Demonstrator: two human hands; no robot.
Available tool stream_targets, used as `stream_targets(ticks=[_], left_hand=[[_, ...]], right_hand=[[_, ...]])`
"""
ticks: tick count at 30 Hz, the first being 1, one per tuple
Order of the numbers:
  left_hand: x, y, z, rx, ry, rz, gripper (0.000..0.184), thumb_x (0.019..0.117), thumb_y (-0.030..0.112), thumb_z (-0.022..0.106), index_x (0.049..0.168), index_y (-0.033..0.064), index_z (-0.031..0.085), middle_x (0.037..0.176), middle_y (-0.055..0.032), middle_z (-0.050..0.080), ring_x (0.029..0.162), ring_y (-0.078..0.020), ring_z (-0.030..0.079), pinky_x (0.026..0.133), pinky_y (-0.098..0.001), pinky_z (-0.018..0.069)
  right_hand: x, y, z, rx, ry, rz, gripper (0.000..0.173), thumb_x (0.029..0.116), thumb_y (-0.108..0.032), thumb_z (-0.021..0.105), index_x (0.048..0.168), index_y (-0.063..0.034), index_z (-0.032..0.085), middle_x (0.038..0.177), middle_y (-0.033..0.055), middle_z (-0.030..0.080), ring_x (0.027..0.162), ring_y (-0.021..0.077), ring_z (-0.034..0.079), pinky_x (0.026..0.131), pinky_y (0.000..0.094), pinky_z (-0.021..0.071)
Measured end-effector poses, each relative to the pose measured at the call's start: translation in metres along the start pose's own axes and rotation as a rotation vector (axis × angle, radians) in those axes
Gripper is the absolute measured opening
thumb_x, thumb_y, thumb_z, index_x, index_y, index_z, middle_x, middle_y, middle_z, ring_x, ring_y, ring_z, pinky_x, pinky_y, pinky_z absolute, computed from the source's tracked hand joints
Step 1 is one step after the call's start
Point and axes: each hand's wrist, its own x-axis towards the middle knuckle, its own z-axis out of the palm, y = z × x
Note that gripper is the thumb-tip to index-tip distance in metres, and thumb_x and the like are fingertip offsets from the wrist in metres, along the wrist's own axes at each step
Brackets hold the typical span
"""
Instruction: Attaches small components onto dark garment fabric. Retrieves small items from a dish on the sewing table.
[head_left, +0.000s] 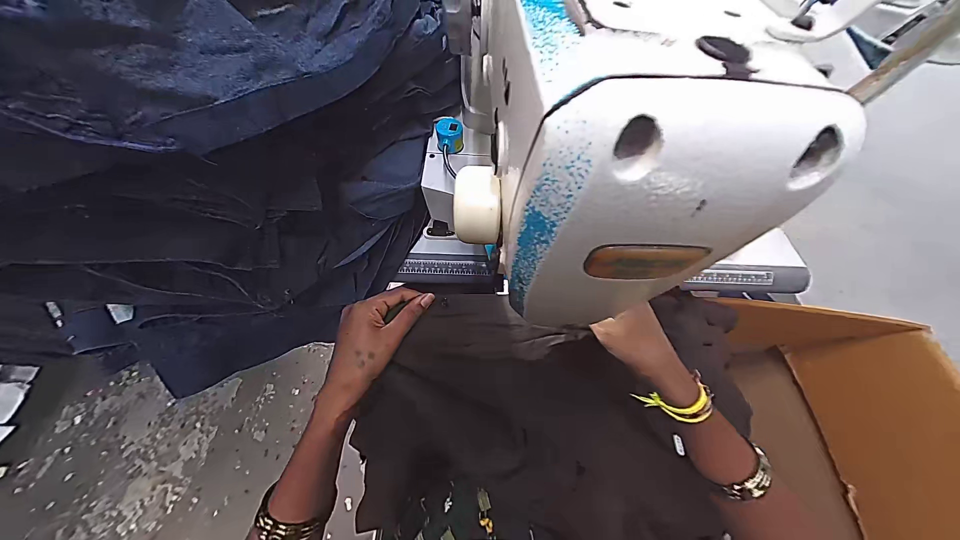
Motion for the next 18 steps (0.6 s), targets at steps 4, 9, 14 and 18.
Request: stream_targets(ticks=[4, 9, 14, 18], left_hand=[[0.0, -0.002, 0.017, 0.19, -0.017, 0.068, 0.034, 0.0991, 0.037, 0.06, 0.096, 0.0066, 0.076, 0.082, -0.0132, 0.072, 0.077, -0.0315, 0.068, 0.07, -0.0594, 0.0484], [-0.005, 0.02, 0.044, -0.123, -0.303, 0.115, 0.046, 0.1074, 0.033, 0.044, 0.14, 0.0029, 0.056, 0.121, -0.0099, 0.068, 0.112, -0.0162, 0.065, 0.1, -0.0402, 0.0517], [0.003, 0.058, 0.062, -0.26, -0.218, 0.026, 0.053, 0.1034, 0.029, 0.051, 0.145, -0.0033, 0.046, 0.111, -0.0097, 0.064, 0.091, -0.0086, 0.062, 0.086, -0.0282, 0.0519], [0.0, 0.058, 0.075, -0.358, -0.157, -0.018, 0.055, 0.102, 0.026, 0.051, 0.147, -0.0034, 0.042, 0.103, -0.0061, 0.061, 0.083, -0.0045, 0.058, 0.077, -0.0213, 0.05]], right_hand=[[0.001, 0.029, -0.017, -0.292, 0.054, 0.012, 0.033, 0.0974, -0.033, 0.064, 0.104, -0.0011, 0.068, 0.07, 0.0076, 0.063, 0.067, 0.0246, 0.061, 0.068, 0.0493, 0.0479], [0.024, 0.059, -0.032, -0.619, 0.216, -0.032, 0.026, 0.0982, -0.021, 0.066, 0.11, 0.0016, 0.074, 0.101, 0.0258, 0.069, 0.098, 0.047, 0.066, 0.083, 0.0627, 0.0479], [0.049, 0.066, -0.015, -0.744, 0.122, 0.0, 0.032, 0.0955, -0.014, 0.07, 0.122, 0.0042, 0.069, 0.117, 0.0276, 0.065, 0.111, 0.0481, 0.061, 0.084, 0.0622, 0.0472], [0.045, 0.08, -0.009, -0.698, 0.279, -0.149, 0.018, 0.0989, -0.012, 0.062, 0.106, -0.0015, 0.075, 0.103, 0.0213, 0.07, 0.099, 0.0414, 0.068, 0.08, 0.0533, 0.0533]])
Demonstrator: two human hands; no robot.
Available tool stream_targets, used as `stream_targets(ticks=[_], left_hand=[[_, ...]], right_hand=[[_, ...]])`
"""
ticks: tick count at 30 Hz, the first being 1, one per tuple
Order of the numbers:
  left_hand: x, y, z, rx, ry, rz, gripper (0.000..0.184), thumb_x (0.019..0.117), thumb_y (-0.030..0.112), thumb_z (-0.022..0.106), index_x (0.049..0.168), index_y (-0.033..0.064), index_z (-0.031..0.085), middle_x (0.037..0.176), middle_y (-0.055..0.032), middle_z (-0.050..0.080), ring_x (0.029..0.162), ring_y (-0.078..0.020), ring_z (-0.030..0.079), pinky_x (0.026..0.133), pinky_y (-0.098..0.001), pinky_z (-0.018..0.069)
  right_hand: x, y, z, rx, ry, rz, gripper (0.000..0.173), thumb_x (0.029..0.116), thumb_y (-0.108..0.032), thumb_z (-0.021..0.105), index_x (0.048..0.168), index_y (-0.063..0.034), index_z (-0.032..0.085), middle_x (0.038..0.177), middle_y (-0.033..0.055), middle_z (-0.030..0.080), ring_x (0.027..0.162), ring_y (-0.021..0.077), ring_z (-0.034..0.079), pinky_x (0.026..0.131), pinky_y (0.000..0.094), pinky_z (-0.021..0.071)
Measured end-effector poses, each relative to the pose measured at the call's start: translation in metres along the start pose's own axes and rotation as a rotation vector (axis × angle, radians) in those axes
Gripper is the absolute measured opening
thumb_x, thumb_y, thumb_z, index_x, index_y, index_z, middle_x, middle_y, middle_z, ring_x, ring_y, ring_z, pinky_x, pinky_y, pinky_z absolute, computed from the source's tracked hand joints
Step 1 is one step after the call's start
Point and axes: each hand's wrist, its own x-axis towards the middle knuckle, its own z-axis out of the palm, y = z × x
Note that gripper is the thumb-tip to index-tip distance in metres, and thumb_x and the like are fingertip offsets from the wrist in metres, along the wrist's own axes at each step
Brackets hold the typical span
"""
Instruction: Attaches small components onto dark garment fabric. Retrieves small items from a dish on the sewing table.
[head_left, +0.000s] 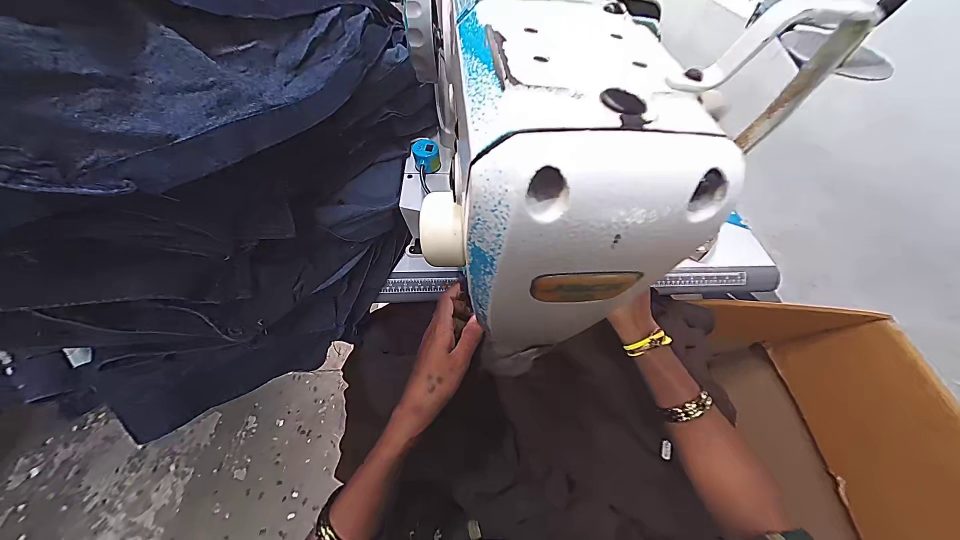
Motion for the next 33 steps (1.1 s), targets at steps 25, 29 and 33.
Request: stream_targets(ticks=[25, 29, 33], left_hand=[[-0.046, 0.027, -0.023, 0.064, -0.075, 0.36, 0.027, 0.1018, 0.029, 0.061, 0.092, 0.0076, 0.074, 0.077, 0.0049, 0.069, 0.069, 0.0077, 0.058, 0.063, -0.01, 0.0465], [-0.044, 0.019, -0.06, 0.014, 0.028, 0.268, 0.022, 0.1005, 0.029, 0.063, 0.095, 0.0108, 0.075, 0.091, 0.0101, 0.074, 0.084, 0.0079, 0.065, 0.078, -0.013, 0.0549], [-0.031, -0.022, -0.105, 0.252, 0.226, 0.008, 0.025, 0.0961, 0.034, 0.063, 0.092, 0.0125, 0.074, 0.083, 0.012, 0.068, 0.072, 0.0102, 0.058, 0.067, -0.012, 0.0478]], right_hand=[[-0.025, -0.097, -0.053, 0.503, 0.101, -0.476, 0.022, 0.097, -0.021, 0.062, 0.081, -0.0068, 0.069, 0.074, 0.0065, 0.071, 0.074, 0.0148, 0.069, 0.071, 0.027, 0.0544], [-0.049, -0.101, -0.068, 0.969, -0.284, -0.26, 0.031, 0.105, -0.035, 0.057, 0.106, -0.0042, 0.055, 0.085, 0.0031, 0.062, 0.081, 0.0064, 0.059, 0.078, 0.0204, 0.0488], [-0.037, -0.09, -0.054, 0.705, -0.242, 0.021, 0.031, 0.096, -0.032, 0.065, 0.1, -0.0015, 0.063, 0.08, 0.003, 0.065, 0.075, 0.0084, 0.061, 0.072, 0.0281, 0.0494]])
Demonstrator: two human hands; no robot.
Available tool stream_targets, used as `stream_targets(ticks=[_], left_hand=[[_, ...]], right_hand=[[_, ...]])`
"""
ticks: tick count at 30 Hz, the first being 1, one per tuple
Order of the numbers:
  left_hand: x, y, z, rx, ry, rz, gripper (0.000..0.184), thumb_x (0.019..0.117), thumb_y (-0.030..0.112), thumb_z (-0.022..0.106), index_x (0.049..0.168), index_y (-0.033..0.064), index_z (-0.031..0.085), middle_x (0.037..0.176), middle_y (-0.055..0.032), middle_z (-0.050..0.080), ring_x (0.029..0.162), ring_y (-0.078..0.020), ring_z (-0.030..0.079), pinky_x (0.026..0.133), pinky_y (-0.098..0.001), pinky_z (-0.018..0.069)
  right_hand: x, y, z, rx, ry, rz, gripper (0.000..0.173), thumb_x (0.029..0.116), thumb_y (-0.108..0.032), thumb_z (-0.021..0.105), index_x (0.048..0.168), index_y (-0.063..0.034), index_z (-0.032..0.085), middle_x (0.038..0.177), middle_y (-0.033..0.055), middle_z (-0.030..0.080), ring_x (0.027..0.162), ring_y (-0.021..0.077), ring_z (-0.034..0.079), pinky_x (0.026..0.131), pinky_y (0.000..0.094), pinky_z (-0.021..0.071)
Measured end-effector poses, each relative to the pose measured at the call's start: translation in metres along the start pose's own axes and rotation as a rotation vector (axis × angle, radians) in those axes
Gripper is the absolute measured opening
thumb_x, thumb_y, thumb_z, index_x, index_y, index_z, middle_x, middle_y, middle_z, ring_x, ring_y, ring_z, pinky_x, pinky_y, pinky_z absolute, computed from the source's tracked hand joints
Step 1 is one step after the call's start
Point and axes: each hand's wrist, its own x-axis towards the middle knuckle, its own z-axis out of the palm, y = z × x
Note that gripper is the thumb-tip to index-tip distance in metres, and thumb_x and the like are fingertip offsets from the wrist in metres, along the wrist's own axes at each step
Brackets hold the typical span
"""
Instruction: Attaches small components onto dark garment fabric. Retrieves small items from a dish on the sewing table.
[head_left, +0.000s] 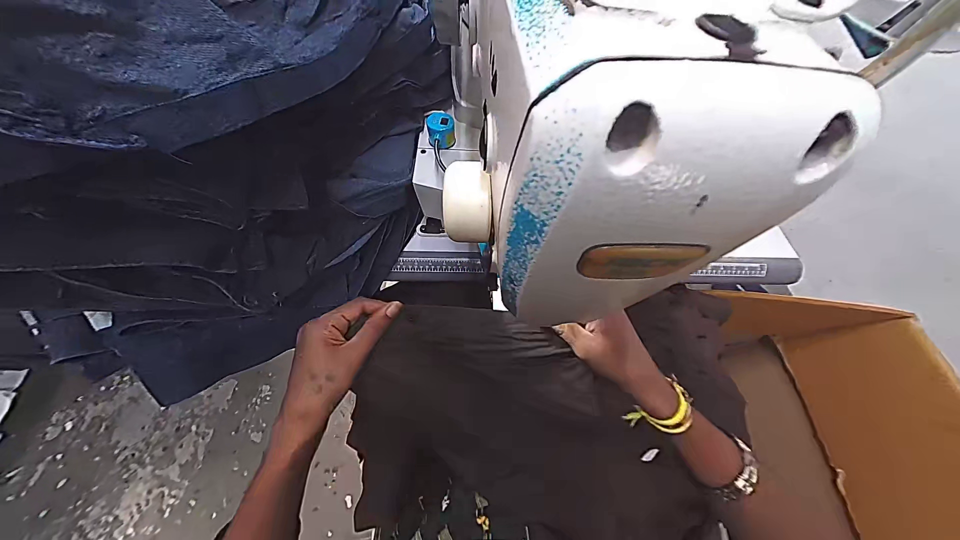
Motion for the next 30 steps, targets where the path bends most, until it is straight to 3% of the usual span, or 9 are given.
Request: stream_targets(ticks=[4, 8, 11, 15, 17, 19, 23, 26, 30], left_hand=[[-0.001, -0.018, -0.002, 0.053, 0.015, -0.068, 0.026, 0.0964, 0.035, 0.063, 0.091, 0.0116, 0.074, 0.08, 0.0105, 0.066, 0.069, 0.0095, 0.056, 0.065, -0.0133, 0.0454], [0.003, -0.009, 0.007, 0.017, 0.012, -0.038, 0.024, 0.0965, 0.034, 0.063, 0.091, 0.013, 0.075, 0.081, 0.0108, 0.068, 0.07, 0.0095, 0.058, 0.066, -0.0133, 0.0469], [0.01, -0.002, 0.018, 0.031, -0.007, 0.003, 0.026, 0.0963, 0.038, 0.064, 0.091, 0.0153, 0.076, 0.079, 0.0114, 0.068, 0.068, 0.0092, 0.057, 0.065, -0.0152, 0.0464], [0.017, -0.001, 0.027, 0.148, -0.015, 0.06, 0.032, 0.0963, 0.041, 0.062, 0.09, 0.0136, 0.075, 0.075, 0.0078, 0.067, 0.066, 0.0045, 0.055, 0.065, -0.0218, 0.0446], [0.013, -0.005, 0.035, 0.227, -0.015, 0.096, 0.036, 0.0974, 0.043, 0.059, 0.091, 0.0116, 0.076, 0.078, -0.0014, 0.069, 0.071, -0.0116, 0.063, 0.068, -0.0405, 0.0477], [0.009, -0.004, 0.045, 0.184, -0.099, 0.163, 0.036, 0.1014, 0.036, 0.055, 0.106, 0.0058, 0.076, 0.098, -0.0133, 0.073, 0.092, -0.0288, 0.07, 0.081, -0.0562, 0.0515], [0.007, 0.017, 0.068, -0.184, -0.367, 0.151, 0.05, 0.1077, 0.035, 0.042, 0.142, -0.0008, 0.052, 0.127, -0.0084, 0.065, 0.116, -0.007, 0.061, 0.102, -0.0281, 0.0498], [0.008, 0.04, 0.081, -0.277, -0.335, 0.052, 0.052, 0.1063, 0.032, 0.046, 0.144, -0.0045, 0.046, 0.123, -0.0111, 0.063, 0.109, -0.0064, 0.062, 0.097, -0.0257, 0.0509], [0.009, 0.047, 0.091, -0.279, -0.296, -0.019, 0.054, 0.1027, 0.026, 0.052, 0.146, -0.005, 0.042, 0.113, -0.0087, 0.061, 0.09, -0.0027, 0.061, 0.083, -0.0203, 0.0512]], right_hand=[[0.014, -0.004, 0.005, 0.016, -0.032, 0.15, 0.038, 0.0875, -0.033, 0.073, 0.101, 0.003, 0.068, 0.081, 0.0082, 0.067, 0.077, 0.0154, 0.063, 0.072, 0.0385, 0.0502], [0.013, 0.004, -0.015, 0.103, -0.046, 0.118, 0.023, 0.0903, -0.02, 0.07, 0.1, -0.0012, 0.062, 0.078, -0.0054, 0.059, 0.073, -0.0083, 0.053, 0.07, 0.0122, 0.0453], [0.006, 0.016, -0.023, 0.009, 0.047, 0.115, 0.022, 0.0946, -0.022, 0.067, 0.101, -0.003, 0.059, 0.08, -0.0064, 0.057, 0.073, -0.0094, 0.052, 0.07, 0.0103, 0.0447], [-0.001, 0.03, -0.03, -0.21, 0.078, 0.088, 0.031, 0.0968, -0.03, 0.065, 0.102, -0.0001, 0.064, 0.075, 0.0077, 0.063, 0.071, 0.0207, 0.06, 0.07, 0.044, 0.0472], [0.002, 0.046, -0.042, -0.344, 0.079, 0.147, 0.03, 0.0978, -0.028, 0.063, 0.103, 0.0006, 0.068, 0.069, 0.0106, 0.062, 0.067, 0.0282, 0.062, 0.068, 0.0525, 0.0475], [0.009, 0.062, -0.054, -0.487, 0.139, 0.211, 0.025, 0.0991, -0.021, 0.064, 0.103, 0.0021, 0.072, 0.082, 0.0217, 0.07, 0.081, 0.0421, 0.068, 0.079, 0.0629, 0.0476], [0.03, 0.081, -0.051, -0.58, 0.157, 0.102, 0.026, 0.0975, -0.018, 0.068, 0.114, 0.0019, 0.073, 0.108, 0.0267, 0.067, 0.104, 0.0485, 0.063, 0.084, 0.0639, 0.0462], [0.041, 0.096, -0.042, -0.65, 0.107, 0.038, 0.029, 0.1001, -0.025, 0.064, 0.115, -0.0025, 0.074, 0.115, 0.0232, 0.068, 0.109, 0.0432, 0.063, 0.088, 0.0562, 0.048], [0.028, 0.09, -0.041, -0.524, 0.325, -0.037, 0.023, 0.0979, -0.016, 0.065, 0.097, 0.004, 0.074, 0.099, 0.0236, 0.071, 0.096, 0.0428, 0.068, 0.081, 0.0569, 0.052]])
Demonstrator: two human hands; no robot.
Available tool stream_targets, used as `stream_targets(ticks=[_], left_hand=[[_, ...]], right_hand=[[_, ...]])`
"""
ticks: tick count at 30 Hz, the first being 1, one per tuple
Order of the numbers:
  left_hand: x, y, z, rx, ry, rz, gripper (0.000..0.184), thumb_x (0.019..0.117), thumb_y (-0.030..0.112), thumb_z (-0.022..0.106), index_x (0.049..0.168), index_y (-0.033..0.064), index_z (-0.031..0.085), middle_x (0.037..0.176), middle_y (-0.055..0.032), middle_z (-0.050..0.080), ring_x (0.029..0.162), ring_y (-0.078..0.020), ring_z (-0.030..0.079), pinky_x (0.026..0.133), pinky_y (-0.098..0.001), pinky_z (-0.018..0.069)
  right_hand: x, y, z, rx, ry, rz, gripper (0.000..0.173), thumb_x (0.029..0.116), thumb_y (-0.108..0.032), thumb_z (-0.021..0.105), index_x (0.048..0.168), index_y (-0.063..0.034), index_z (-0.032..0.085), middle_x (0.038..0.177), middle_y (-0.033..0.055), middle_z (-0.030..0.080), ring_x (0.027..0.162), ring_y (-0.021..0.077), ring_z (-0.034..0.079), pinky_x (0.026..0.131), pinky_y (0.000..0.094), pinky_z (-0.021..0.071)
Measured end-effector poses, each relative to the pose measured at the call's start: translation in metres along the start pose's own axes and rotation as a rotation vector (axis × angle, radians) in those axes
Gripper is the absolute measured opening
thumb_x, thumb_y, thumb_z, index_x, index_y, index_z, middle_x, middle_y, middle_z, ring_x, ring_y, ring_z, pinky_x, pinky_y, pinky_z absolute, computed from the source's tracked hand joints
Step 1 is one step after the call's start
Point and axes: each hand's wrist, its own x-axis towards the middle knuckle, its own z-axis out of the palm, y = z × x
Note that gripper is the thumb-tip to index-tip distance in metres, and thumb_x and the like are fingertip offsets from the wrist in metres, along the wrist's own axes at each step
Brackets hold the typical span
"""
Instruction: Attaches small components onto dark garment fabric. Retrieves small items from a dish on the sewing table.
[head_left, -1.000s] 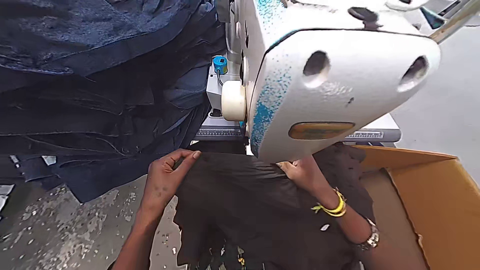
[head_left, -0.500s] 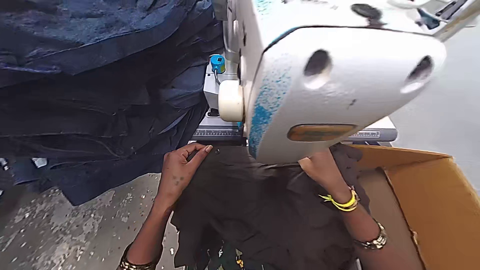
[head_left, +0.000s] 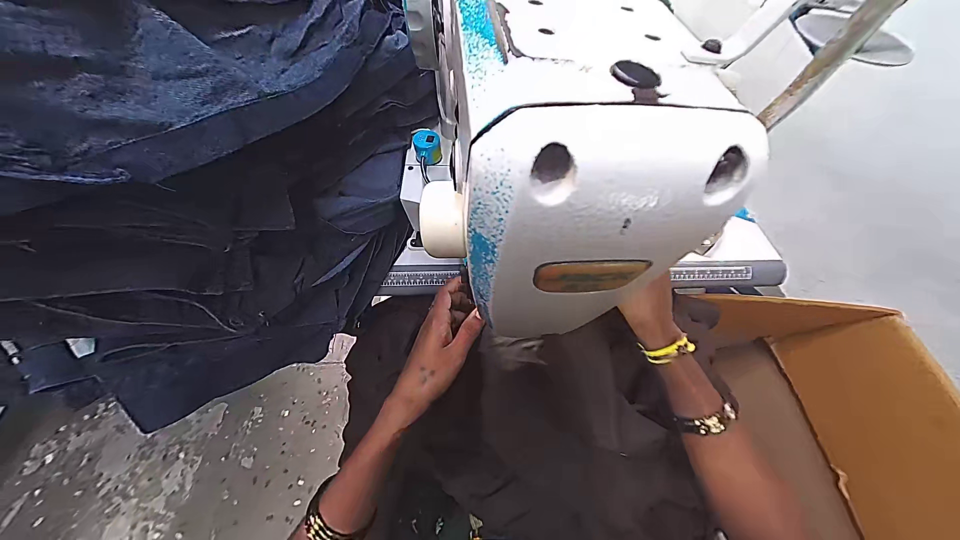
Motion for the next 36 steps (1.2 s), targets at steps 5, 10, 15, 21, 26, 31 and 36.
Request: stream_targets(ticks=[5, 10, 15, 21, 26, 31, 36], left_hand=[[-0.001, 0.001, 0.009, -0.055, 0.062, -0.058, 0.054, 0.1019, 0.022, 0.053, 0.145, -0.0072, 0.038, 0.106, -0.005, 0.059, 0.081, 0.0034, 0.057, 0.075, -0.0138, 0.0479], [0.002, 0.002, 0.012, -0.097, 0.117, -0.067, 0.044, 0.0988, 0.016, 0.057, 0.135, -0.0066, 0.045, 0.1, -0.0015, 0.058, 0.077, 0.005, 0.055, 0.072, -0.012, 0.0469], [0.004, -0.003, 0.01, 0.007, 0.129, -0.044, 0.02, 0.0976, 0.02, 0.057, 0.101, 0.0009, 0.058, 0.077, 0.0039, 0.054, 0.068, 0.0027, 0.05, 0.066, -0.018, 0.043], [-0.043, 0.026, -0.007, 0.078, -0.204, 0.419, 0.038, 0.101, 0.025, 0.06, 0.068, 0.0084, 0.05, 0.054, 0.0026, 0.04, 0.048, 0.0003, 0.037, 0.046, -0.015, 0.0276], [-0.042, 0.024, -0.014, 0.107, -0.162, 0.444, 0.027, 0.1016, 0.029, 0.063, 0.095, 0.0057, 0.074, 0.077, 0.0011, 0.07, 0.069, 0.0049, 0.061, 0.065, -0.0113, 0.0485], [-0.041, 0.01, -0.062, 0.043, -0.004, 0.276, 0.023, 0.1001, 0.03, 0.064, 0.095, 0.0114, 0.076, 0.092, 0.0112, 0.074, 0.086, 0.0087, 0.065, 0.081, -0.013, 0.0547], [-0.034, -0.034, -0.097, 0.229, 0.203, -0.091, 0.021, 0.0952, 0.031, 0.065, 0.091, 0.0124, 0.073, 0.078, 0.0128, 0.066, 0.068, 0.0098, 0.057, 0.064, -0.0125, 0.0464]], right_hand=[[-0.024, -0.006, -0.024, 0.219, 0.011, 0.21, 0.016, 0.0934, -0.01, 0.065, 0.099, 0.002, 0.075, 0.09, 0.0136, 0.073, 0.082, 0.0147, 0.068, 0.078, 0.0299, 0.0535], [-0.027, -0.004, -0.031, 0.383, -0.12, 0.346, 0.019, 0.0956, -0.014, 0.064, 0.108, -0.0028, 0.074, 0.096, 0.0019, 0.072, 0.085, -0.0059, 0.062, 0.08, 0.0133, 0.0501], [-0.01, -0.035, -0.027, 0.286, 0.05, 0.111, 0.018, 0.0903, -0.018, 0.069, 0.088, 0.0002, 0.071, 0.081, 0.0077, 0.07, 0.075, 0.0061, 0.065, 0.071, 0.0229, 0.0512], [-0.015, -0.091, -0.013, 0.138, 0.12, -0.67, 0.027, 0.1046, -0.019, 0.05, 0.081, -0.0111, 0.061, 0.068, 0.0055, 0.061, 0.067, 0.02, 0.06, 0.064, 0.0305, 0.0473], [-0.017, -0.104, -0.016, 0.424, -0.043, -0.479, 0.018, 0.0975, -0.02, 0.062, 0.086, -0.0086, 0.068, 0.082, 0.0056, 0.072, 0.084, 0.0132, 0.069, 0.078, 0.0248, 0.0536], [-0.041, -0.106, -0.028, 0.835, -0.35, -0.163, 0.032, 0.1011, -0.032, 0.063, 0.106, -0.0016, 0.059, 0.086, 0.0028, 0.066, 0.084, 0.0045, 0.062, 0.081, 0.0216, 0.0503], [-0.021, -0.098, -0.012, 0.54, -0.361, 0.135, 0.038, 0.0901, -0.035, 0.072, 0.1, 0.0003, 0.064, 0.077, 0.0027, 0.063, 0.074, 0.0101, 0.059, 0.072, 0.033, 0.0485]])
